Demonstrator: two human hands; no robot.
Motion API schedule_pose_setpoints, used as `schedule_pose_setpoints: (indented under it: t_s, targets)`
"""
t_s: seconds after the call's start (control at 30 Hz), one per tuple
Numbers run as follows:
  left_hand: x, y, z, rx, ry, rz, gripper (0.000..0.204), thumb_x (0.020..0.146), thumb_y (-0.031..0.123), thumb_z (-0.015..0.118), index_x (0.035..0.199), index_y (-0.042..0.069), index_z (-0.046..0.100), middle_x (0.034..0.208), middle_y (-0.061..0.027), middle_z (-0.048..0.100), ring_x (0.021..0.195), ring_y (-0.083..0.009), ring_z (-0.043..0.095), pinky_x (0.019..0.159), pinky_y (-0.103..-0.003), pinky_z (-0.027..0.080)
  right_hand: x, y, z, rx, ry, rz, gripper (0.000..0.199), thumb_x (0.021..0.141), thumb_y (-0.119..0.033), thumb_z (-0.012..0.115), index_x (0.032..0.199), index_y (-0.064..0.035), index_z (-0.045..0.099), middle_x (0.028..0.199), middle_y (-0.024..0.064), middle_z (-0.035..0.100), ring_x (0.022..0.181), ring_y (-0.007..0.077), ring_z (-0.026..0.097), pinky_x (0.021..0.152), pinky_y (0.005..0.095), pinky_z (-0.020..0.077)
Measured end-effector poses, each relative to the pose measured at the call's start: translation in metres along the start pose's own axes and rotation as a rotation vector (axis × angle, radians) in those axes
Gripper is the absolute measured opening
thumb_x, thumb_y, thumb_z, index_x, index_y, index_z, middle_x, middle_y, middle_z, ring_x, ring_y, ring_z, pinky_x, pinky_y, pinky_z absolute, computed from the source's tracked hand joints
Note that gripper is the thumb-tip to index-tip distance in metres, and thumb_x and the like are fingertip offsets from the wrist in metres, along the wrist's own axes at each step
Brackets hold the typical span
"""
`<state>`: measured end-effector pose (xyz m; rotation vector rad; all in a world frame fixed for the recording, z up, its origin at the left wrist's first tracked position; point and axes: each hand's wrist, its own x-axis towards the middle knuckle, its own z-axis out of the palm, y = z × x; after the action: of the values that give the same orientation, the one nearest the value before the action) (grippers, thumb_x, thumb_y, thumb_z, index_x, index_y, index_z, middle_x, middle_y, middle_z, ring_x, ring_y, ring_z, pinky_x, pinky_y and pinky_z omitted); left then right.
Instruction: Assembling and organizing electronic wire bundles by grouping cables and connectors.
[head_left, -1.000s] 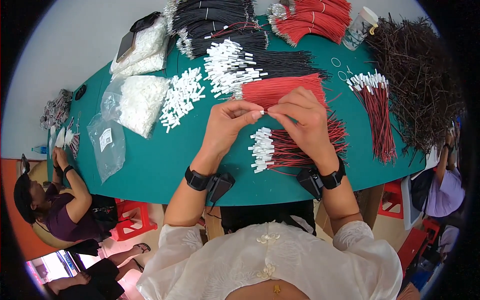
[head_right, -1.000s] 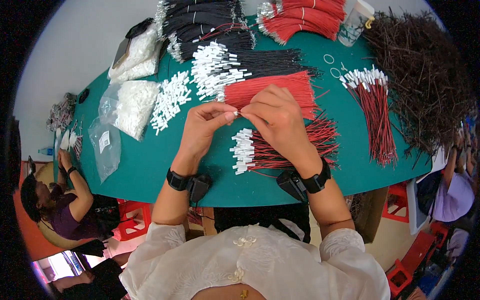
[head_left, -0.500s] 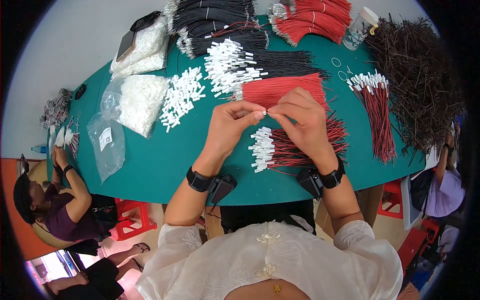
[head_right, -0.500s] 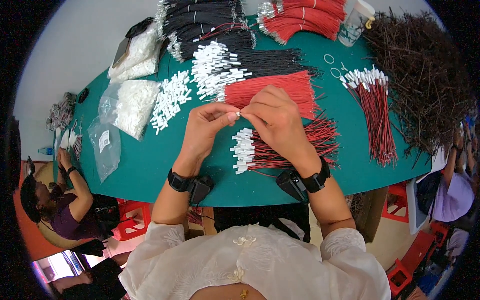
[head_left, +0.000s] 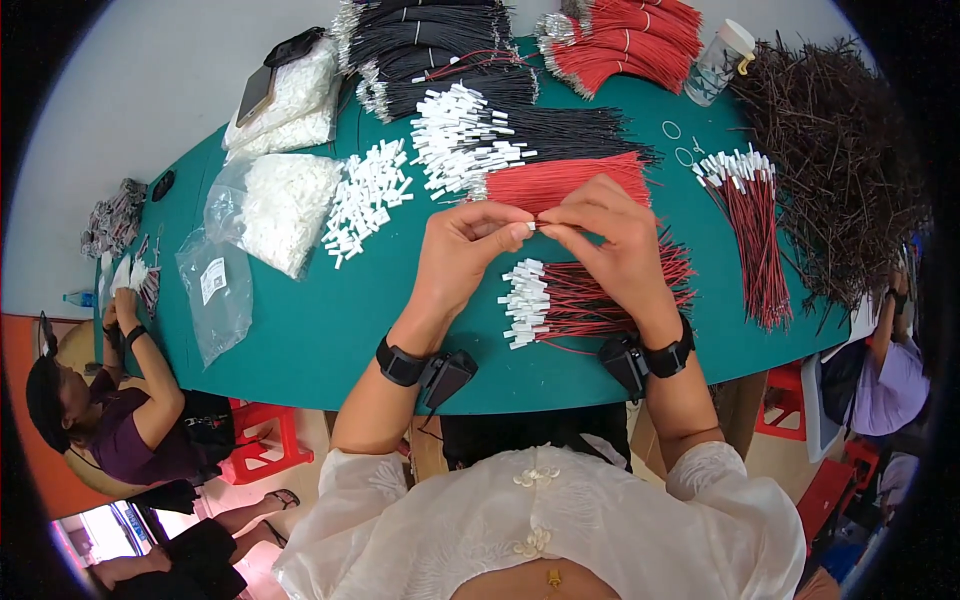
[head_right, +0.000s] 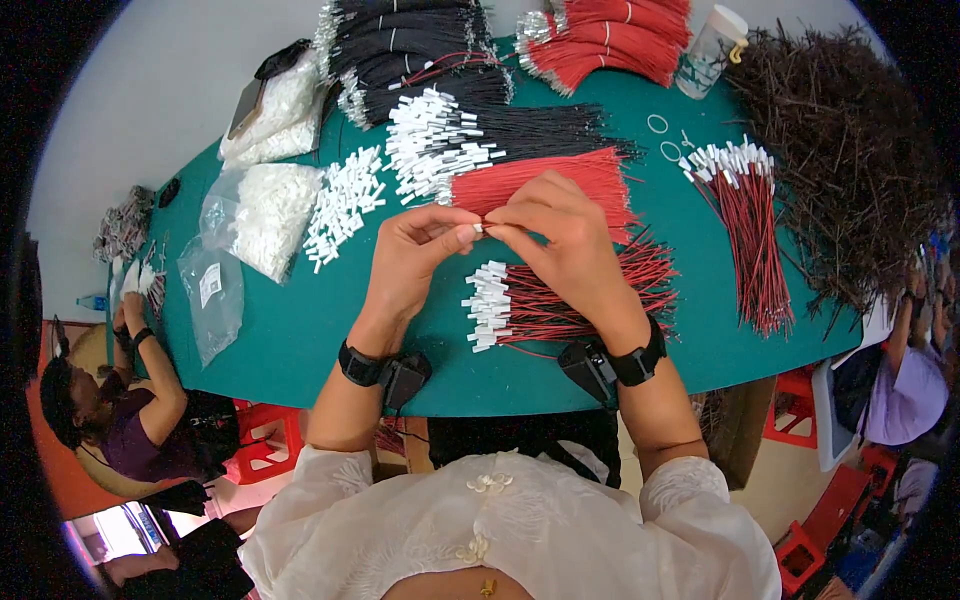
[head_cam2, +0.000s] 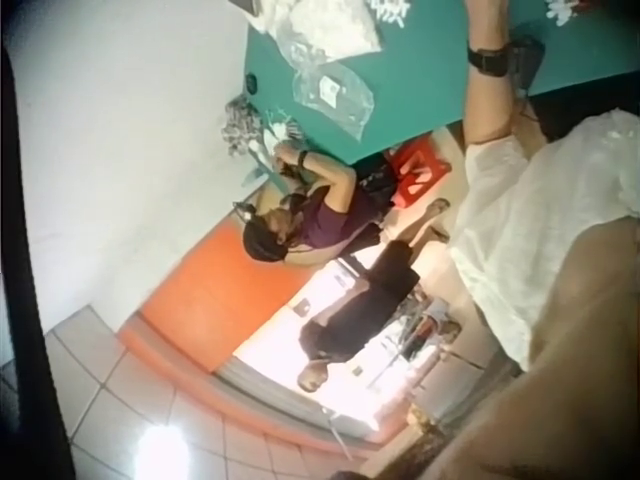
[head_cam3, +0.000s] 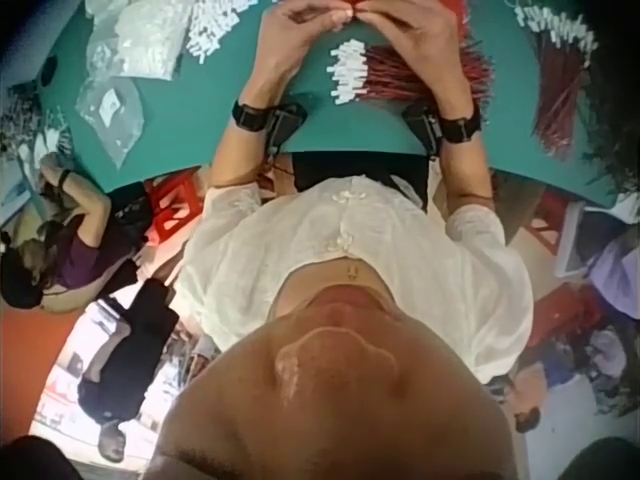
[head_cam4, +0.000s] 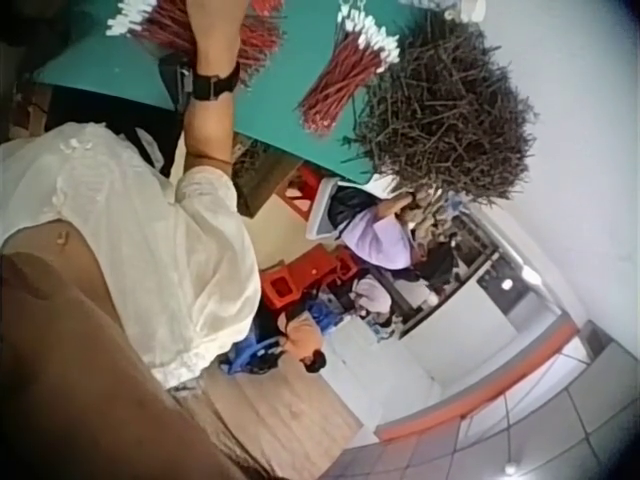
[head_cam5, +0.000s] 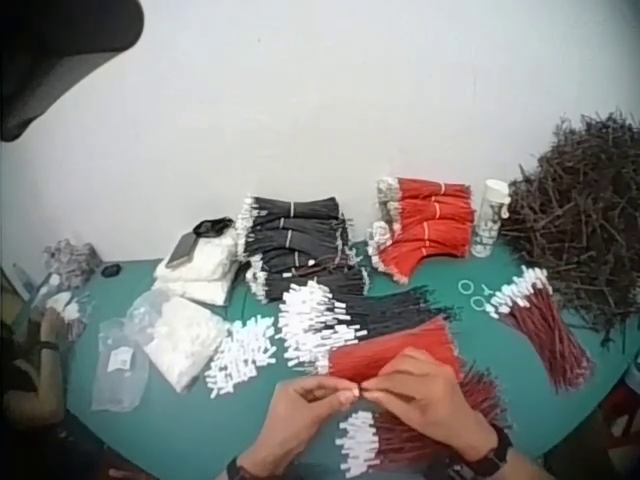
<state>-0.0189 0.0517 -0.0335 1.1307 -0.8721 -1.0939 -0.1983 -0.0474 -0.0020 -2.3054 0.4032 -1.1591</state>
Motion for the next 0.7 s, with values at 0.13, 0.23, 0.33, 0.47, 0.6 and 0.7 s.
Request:
schedule_pose_setpoints:
  t_s: [0.13, 0.23, 0.33, 0.47, 0.6, 0.7]
  targets:
    - [0.0004, -0.0031, -0.0067, -0.016, -0.001, 0.019, 0.016, 0.091, 0.005, 0.076, 0.105, -0.003, 0.075, 0.092, -0.0084, 0.075, 0.082, -0.0111, 0.068, 0.073, -0.023, 0.053, -0.0020, -0.0003, -0.0011, -0.029, -0.003, 0.000, 0.015, 0.076, 0.001, 0.080, 0.089, -0.0007, 0.075, 0.082, 0.0089, 0.068, 0.078, 0.0245, 0.064, 0.066, 0.0336, 0.0492]
    - [0.0000, -0.0030, -0.0050, -0.061, -0.019, 0.005, 0.017, 0.092, 0.006, 0.075, 0.106, -0.004, 0.073, 0.093, -0.0096, 0.074, 0.085, -0.0141, 0.069, 0.077, -0.026, 0.056, -0.0005, -0.0019, 0.0009, -0.037, -0.001, -0.015, 0.015, 0.076, 0.002, 0.079, 0.089, -0.0005, 0.074, 0.082, 0.0091, 0.068, 0.077, 0.0248, 0.063, 0.065, 0.0338, 0.0491]
    - [0.0006, -0.0041, -0.0029, -0.104, -0.020, -0.019, 0.017, 0.093, 0.005, 0.074, 0.107, -0.005, 0.072, 0.094, -0.0113, 0.074, 0.086, -0.0158, 0.071, 0.079, -0.027, 0.057, 0.0002, -0.0037, 0.0028, -0.037, 0.001, -0.023, 0.014, 0.076, 0.003, 0.078, 0.089, -0.0002, 0.073, 0.082, 0.0093, 0.067, 0.077, 0.0251, 0.063, 0.065, 0.0339, 0.0490]
    - [-0.0002, -0.0038, -0.0012, -0.137, -0.017, -0.041, 0.017, 0.094, 0.005, 0.072, 0.108, -0.005, 0.071, 0.095, -0.0138, 0.075, 0.087, -0.0183, 0.073, 0.081, -0.029, 0.059, -0.0007, -0.0035, 0.0032, -0.036, 0.006, -0.029, 0.014, 0.076, 0.004, 0.077, 0.089, -0.0001, 0.072, 0.082, 0.0096, 0.067, 0.077, 0.0257, 0.063, 0.065, 0.0341, 0.0490]
    - [-0.0005, -0.0013, -0.0007, -0.149, -0.023, -0.045, 0.016, 0.095, 0.005, 0.071, 0.107, -0.005, 0.071, 0.096, -0.0156, 0.075, 0.086, -0.0193, 0.074, 0.079, -0.030, 0.060, -0.0032, -0.0005, 0.0056, -0.041, 0.001, -0.042, 0.014, 0.076, 0.004, 0.077, 0.089, -0.0002, 0.072, 0.082, 0.0099, 0.067, 0.077, 0.0264, 0.063, 0.066, 0.0344, 0.0492]
    - [-0.0020, 0.0044, 0.0018, -0.144, -0.033, -0.031, 0.015, 0.095, 0.005, 0.071, 0.107, -0.005, 0.071, 0.095, -0.0157, 0.075, 0.085, -0.0191, 0.074, 0.078, -0.029, 0.060, -0.0043, 0.0005, 0.0083, -0.039, -0.010, -0.062, 0.013, 0.077, 0.004, 0.076, 0.088, -0.0002, 0.072, 0.082, 0.0100, 0.067, 0.077, 0.0268, 0.063, 0.066, 0.0346, 0.0493]
